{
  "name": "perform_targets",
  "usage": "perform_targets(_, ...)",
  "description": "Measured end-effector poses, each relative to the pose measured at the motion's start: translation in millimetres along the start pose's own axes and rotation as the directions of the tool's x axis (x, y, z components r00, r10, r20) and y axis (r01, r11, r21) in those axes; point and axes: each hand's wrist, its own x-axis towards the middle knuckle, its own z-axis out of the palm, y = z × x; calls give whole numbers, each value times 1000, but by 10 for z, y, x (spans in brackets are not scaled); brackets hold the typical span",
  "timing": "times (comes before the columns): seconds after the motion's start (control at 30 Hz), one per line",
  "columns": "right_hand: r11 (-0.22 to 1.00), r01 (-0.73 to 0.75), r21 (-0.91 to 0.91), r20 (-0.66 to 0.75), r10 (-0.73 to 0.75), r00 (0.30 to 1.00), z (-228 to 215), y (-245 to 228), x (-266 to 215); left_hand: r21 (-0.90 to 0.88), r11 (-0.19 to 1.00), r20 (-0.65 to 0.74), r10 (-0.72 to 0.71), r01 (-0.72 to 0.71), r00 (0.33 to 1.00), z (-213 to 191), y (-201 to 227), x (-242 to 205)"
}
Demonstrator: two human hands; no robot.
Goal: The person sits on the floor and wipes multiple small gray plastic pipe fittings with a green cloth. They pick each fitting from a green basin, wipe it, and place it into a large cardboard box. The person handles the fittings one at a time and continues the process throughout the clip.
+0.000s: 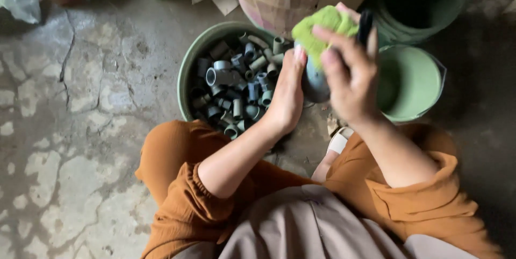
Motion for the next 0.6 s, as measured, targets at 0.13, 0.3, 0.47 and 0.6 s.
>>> perform_targets(0.13, 982, -147, 116, -154, 164, 974, 109, 254, -152, 64, 998, 79, 24, -29, 997, -3, -109, 95)
perform_targets(0.3, 857, 367, -362, -50, -411, 910, 212, 103, -345, -601, 761, -68, -355, 246, 932, -109, -42, 225)
perform_targets(0.47, 807, 467, -362, 22, -493, 870, 192, 335, -355, -727, 678, -71, -225, 104, 972, -373, 114, 447)
perform_targets(0.6, 987, -104, -120, -44, 99, 994, 190, 457, -300, -719, 693, -74, -161, 59, 984, -510, 377, 456)
